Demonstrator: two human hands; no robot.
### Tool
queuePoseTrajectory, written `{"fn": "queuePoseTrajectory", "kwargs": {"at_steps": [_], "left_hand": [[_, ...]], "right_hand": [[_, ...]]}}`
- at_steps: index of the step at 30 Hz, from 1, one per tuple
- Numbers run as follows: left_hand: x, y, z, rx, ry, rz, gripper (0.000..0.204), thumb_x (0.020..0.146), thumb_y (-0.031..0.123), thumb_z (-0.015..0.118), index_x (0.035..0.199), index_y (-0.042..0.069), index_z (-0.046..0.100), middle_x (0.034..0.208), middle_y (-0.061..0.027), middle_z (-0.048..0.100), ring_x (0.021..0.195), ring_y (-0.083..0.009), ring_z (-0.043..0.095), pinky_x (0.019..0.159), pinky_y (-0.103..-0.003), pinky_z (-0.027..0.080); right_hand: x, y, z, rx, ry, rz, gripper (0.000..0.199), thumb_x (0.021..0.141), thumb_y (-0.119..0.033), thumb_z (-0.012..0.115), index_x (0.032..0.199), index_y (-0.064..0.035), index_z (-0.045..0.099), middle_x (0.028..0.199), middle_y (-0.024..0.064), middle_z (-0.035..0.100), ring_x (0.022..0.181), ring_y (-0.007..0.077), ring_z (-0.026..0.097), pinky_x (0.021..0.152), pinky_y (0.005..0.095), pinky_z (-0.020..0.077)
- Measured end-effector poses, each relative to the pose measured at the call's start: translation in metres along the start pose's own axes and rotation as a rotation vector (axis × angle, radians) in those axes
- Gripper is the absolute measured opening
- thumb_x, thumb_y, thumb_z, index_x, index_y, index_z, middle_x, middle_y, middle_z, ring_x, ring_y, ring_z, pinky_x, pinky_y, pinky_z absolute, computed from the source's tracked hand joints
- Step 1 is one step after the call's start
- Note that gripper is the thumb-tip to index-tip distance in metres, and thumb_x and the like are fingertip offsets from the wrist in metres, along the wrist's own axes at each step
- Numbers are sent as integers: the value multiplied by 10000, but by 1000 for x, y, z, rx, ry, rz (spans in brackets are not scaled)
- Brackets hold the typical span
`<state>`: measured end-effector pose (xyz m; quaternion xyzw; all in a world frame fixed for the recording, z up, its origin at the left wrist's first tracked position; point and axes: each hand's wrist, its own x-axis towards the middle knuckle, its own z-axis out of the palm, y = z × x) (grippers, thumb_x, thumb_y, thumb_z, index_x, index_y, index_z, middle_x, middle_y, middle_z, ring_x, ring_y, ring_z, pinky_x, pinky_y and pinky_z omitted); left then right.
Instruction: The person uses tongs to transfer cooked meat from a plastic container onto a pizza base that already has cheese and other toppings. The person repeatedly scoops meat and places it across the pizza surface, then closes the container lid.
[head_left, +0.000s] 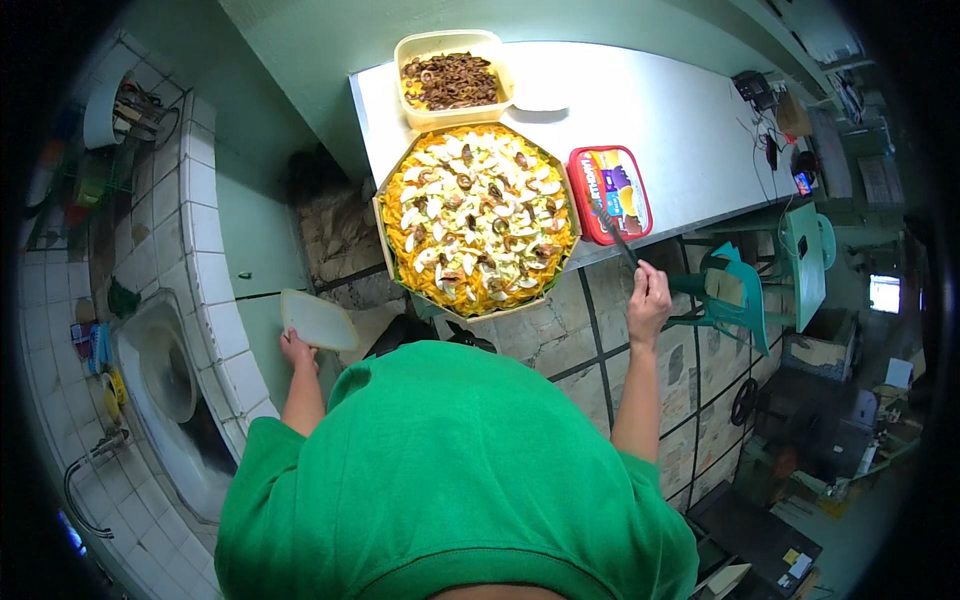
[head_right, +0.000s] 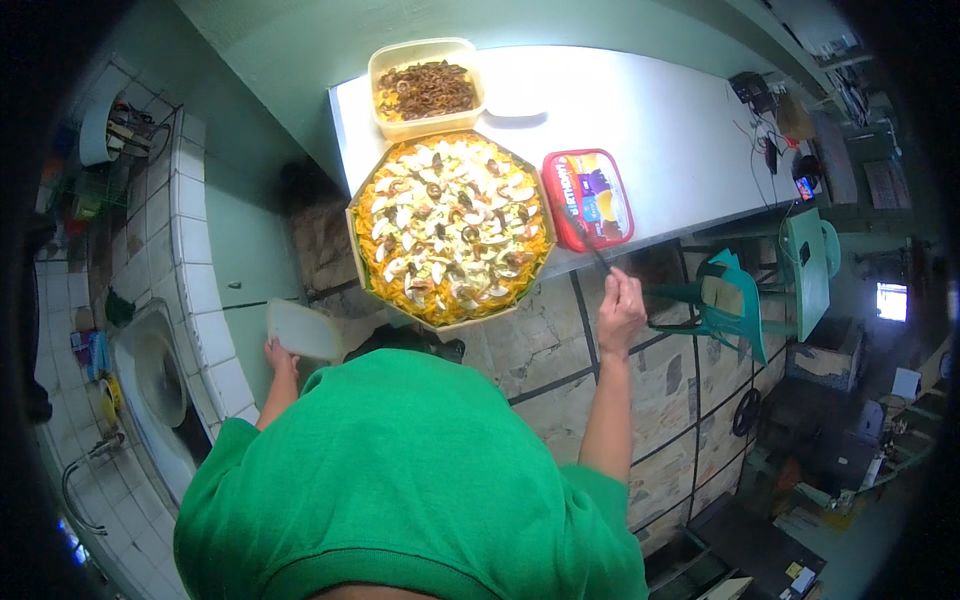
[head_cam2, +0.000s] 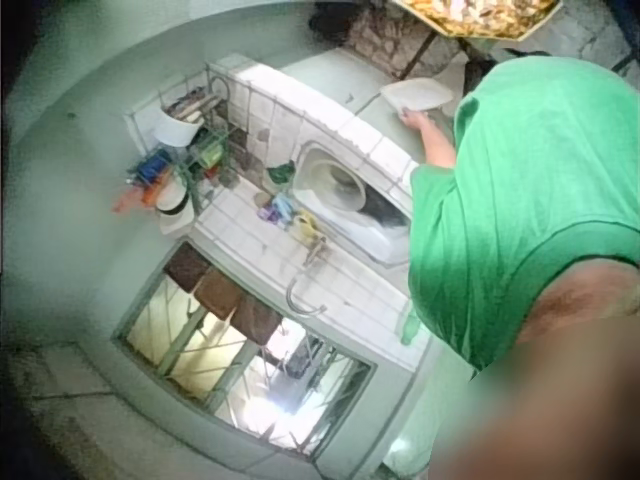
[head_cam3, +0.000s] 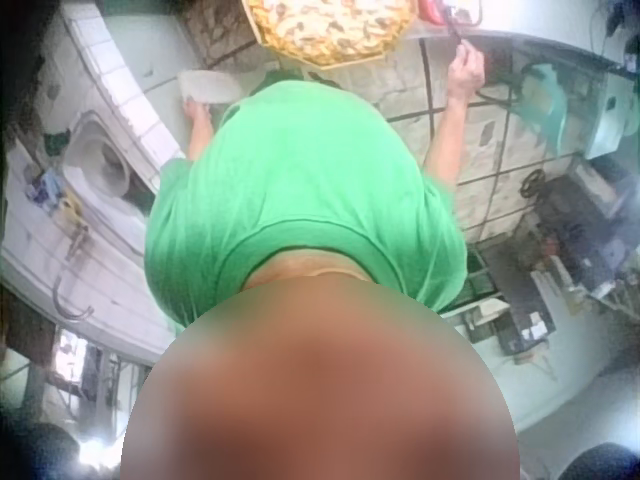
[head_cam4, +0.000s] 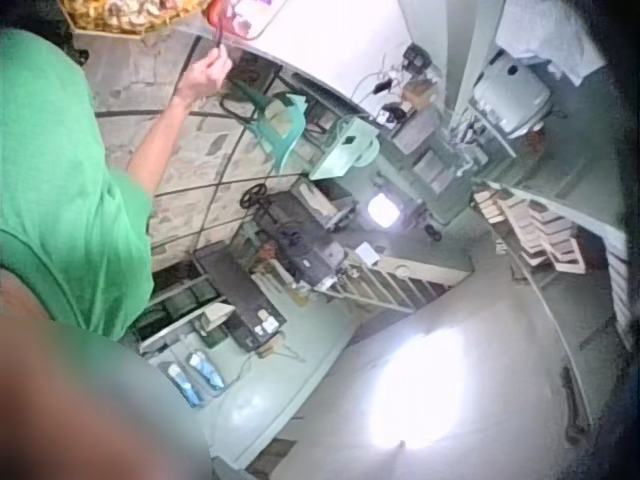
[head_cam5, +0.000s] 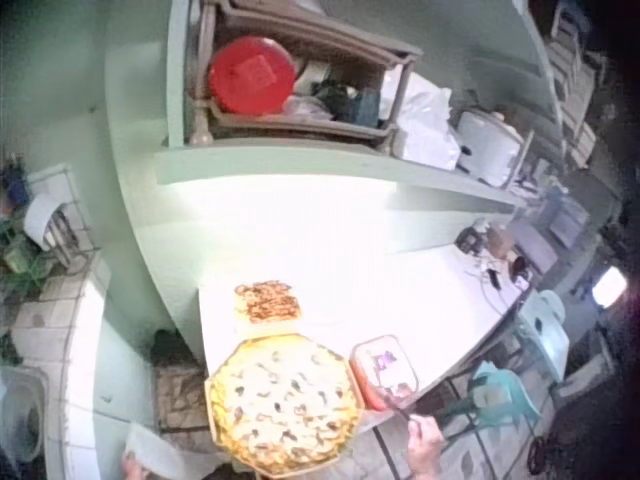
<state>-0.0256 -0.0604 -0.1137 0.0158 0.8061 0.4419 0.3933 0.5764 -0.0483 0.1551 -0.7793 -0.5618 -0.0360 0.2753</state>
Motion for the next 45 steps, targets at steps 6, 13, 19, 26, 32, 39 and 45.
{"fn": "queuePoseTrajectory", "kwargs": {"at_steps": [6, 13, 19, 26, 32, 39, 45], "left_hand": [[-6, -14, -8, 83, 35, 9, 454, 963, 319, 493, 1356, 107, 411, 1241, -136, 537, 987, -300, 603, 645, -432, 560], [-23, -9, 1, 49, 10, 10, 480, 963, 329, 485, 1382, 112, 396, 1267, -123, 519, 1044, -296, 578, 653, -433, 547], [-29, -12, 3, 62, 10, 19, 505, 962, 340, 483, 1403, 118, 377, 1327, -125, 467, 1101, -315, 541, 675, -457, 543], [-25, -30, -6, -17, 49, -2, 487, 962, 334, 489, 1388, 119, 395, 1293, -135, 499, 1055, -331, 573, 681, -493, 550], [-26, -28, -3, 68, 101, 0, 467, 961, 332, 492, 1368, 116, 416, 1221, -132, 554, 981, -321, 610, 664, -468, 556], [-13, -25, 7, 6, 18, 7, 480, 951, 338, 505, 1367, 114, 420, 1238, -131, 533, 1017, -299, 585, 627, -433, 550], [-14, -22, 13, 14, -10, 6, 493, 951, 355, 500, 1376, 121, 415, 1267, -131, 512, 1031, -295, 573, 611, -424, 541]], "right_hand": [[-37, 15, 5, -4, -38, -162, 176, 844, -103, 619, 1015, -85, 657, 902, 78, 617, 801, 280, 606, 692, 387, 475], [-17, 20, 18, -48, -111, -396, 236, 812, -116, 644, 1047, -128, 643, 885, 39, 593, 776, 244, 564, 662, 367, 436], [2, 28, 18, -89, -187, -440, 236, 830, -157, 639, 1065, -134, 641, 906, 26, 597, 803, 234, 573, 676, 359, 436], [9, 23, 1, 50, -234, -209, 175, 902, -195, 575, 1030, -108, 657, 893, 98, 613, 753, 329, 628, 638, 417, 491], [8, -12, 28, -18, -281, -180, 203, 940, -263, 519, 1001, -116, 645, 887, 99, 603, 720, 348, 634, 626, 443, 505], [14, -27, 34, -11, -261, -164, 187, 937, -264, 520, 978, -125, 638, 885, 98, 604, 734, 355, 632, 640, 457, 496], [21, -34, 43, -6, -303, -101, 187, 933, -256, 521, 985, -128, 647, 892, 95, 611, 781, 346, 635, 677, 456, 491]]}}
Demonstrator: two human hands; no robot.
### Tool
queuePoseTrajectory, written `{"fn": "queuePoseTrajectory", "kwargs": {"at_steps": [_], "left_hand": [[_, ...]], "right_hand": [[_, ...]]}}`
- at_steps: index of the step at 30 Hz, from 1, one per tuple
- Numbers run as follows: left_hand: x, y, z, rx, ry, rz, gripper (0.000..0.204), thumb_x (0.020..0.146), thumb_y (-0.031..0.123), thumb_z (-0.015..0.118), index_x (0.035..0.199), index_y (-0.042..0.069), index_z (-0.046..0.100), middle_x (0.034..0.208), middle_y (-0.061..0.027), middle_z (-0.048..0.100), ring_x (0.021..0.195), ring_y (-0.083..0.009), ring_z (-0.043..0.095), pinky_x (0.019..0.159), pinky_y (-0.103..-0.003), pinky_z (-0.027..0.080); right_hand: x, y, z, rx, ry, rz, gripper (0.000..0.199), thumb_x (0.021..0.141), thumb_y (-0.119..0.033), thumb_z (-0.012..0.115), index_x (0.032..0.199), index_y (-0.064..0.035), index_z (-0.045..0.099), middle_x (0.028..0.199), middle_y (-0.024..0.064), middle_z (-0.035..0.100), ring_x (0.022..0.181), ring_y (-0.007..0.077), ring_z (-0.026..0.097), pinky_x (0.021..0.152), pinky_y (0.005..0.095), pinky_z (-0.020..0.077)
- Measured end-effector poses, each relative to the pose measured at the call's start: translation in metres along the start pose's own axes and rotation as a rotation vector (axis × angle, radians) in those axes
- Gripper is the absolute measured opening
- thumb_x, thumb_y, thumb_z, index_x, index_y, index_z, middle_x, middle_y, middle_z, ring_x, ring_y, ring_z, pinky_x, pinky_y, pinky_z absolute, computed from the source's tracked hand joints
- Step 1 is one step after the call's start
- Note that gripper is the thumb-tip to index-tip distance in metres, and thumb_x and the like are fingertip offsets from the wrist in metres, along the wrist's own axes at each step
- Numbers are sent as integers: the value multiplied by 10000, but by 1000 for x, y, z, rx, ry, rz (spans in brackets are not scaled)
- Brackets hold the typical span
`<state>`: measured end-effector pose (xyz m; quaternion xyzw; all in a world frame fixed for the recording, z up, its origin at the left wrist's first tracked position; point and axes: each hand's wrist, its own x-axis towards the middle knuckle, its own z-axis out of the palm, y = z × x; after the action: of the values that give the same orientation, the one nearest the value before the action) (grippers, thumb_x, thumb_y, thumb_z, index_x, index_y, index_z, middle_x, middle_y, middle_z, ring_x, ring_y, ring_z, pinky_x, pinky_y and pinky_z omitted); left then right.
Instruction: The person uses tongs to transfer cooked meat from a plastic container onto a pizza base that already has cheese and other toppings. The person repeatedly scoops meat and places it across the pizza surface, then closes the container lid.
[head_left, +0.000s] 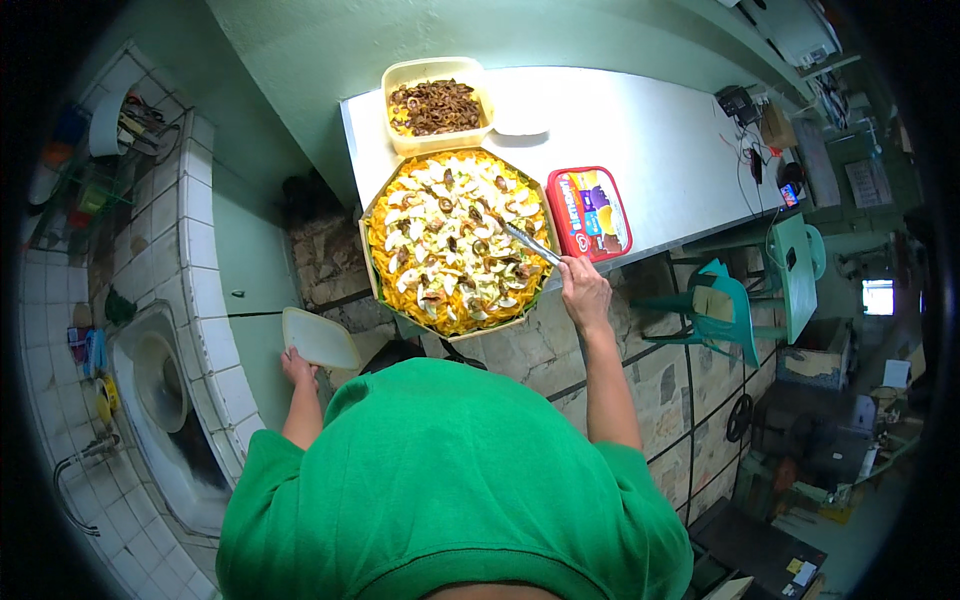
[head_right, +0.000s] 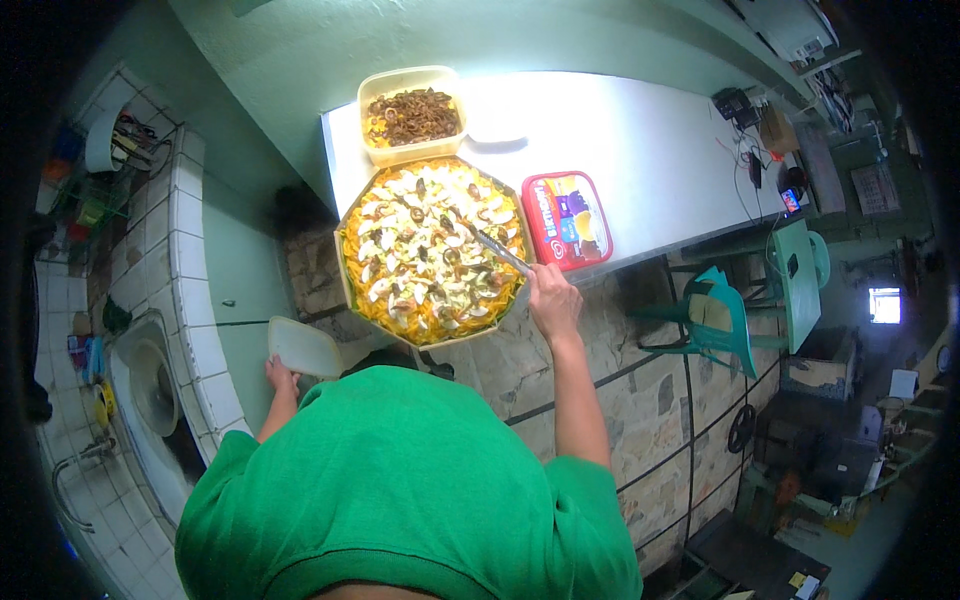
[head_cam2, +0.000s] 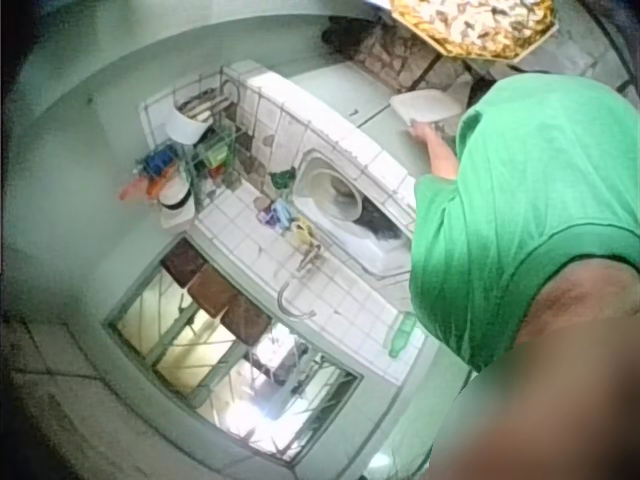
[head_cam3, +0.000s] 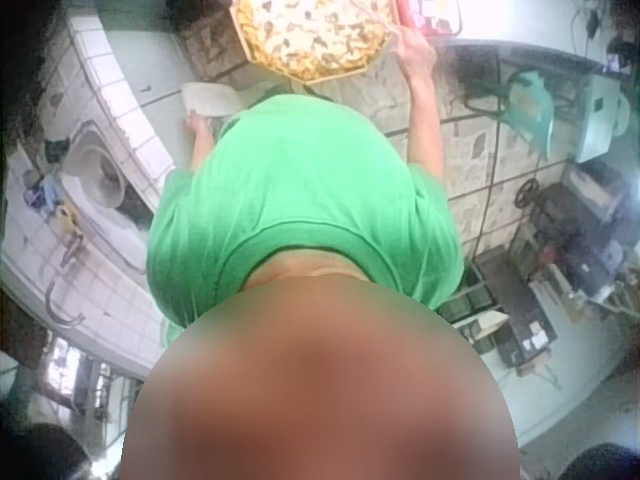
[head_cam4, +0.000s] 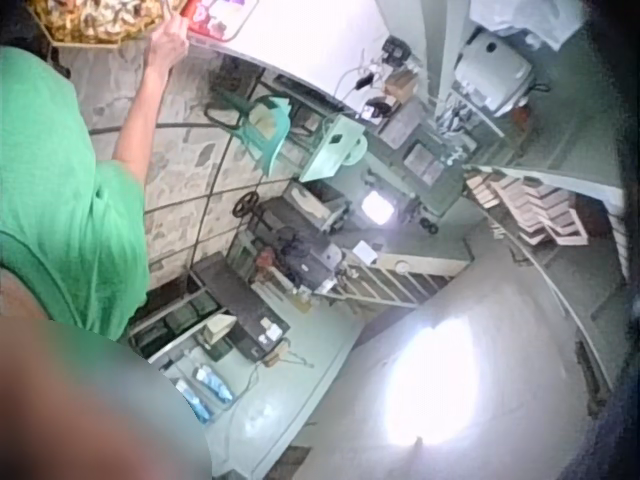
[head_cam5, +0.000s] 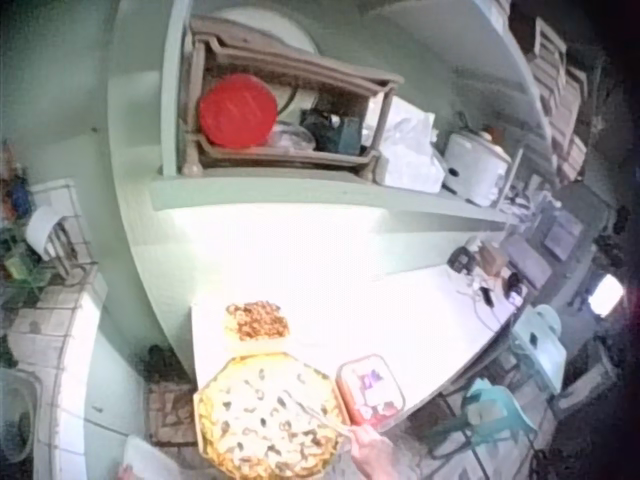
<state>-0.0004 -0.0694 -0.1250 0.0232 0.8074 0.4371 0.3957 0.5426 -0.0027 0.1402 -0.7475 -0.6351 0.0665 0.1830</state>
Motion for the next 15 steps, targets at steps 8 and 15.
{"fn": "queuePoseTrajectory", "kwargs": {"at_steps": [8, 15], "left_hand": [[4, -1, -3, 55, 37, -11, 500, 948, 371, 502, 1378, 129, 417, 1284, -132, 505, 1056, -302, 560, 654, -425, 550], [1, 5, -1, -1, 9, -14, 476, 955, 333, 501, 1374, 122, 418, 1263, -141, 519, 1029, -305, 586, 655, -439, 566]], "right_hand": [[-20, 11, -33, -62, -16, -140, 161, 889, -192, 597, 1003, -93, 652, 869, 81, 610, 763, 295, 627, 662, 398, 492], [-25, 17, -33, -169, -24, -231, 147, 877, -171, 605, 991, -93, 653, 861, 75, 612, 771, 275, 628, 663, 381, 489]]}}
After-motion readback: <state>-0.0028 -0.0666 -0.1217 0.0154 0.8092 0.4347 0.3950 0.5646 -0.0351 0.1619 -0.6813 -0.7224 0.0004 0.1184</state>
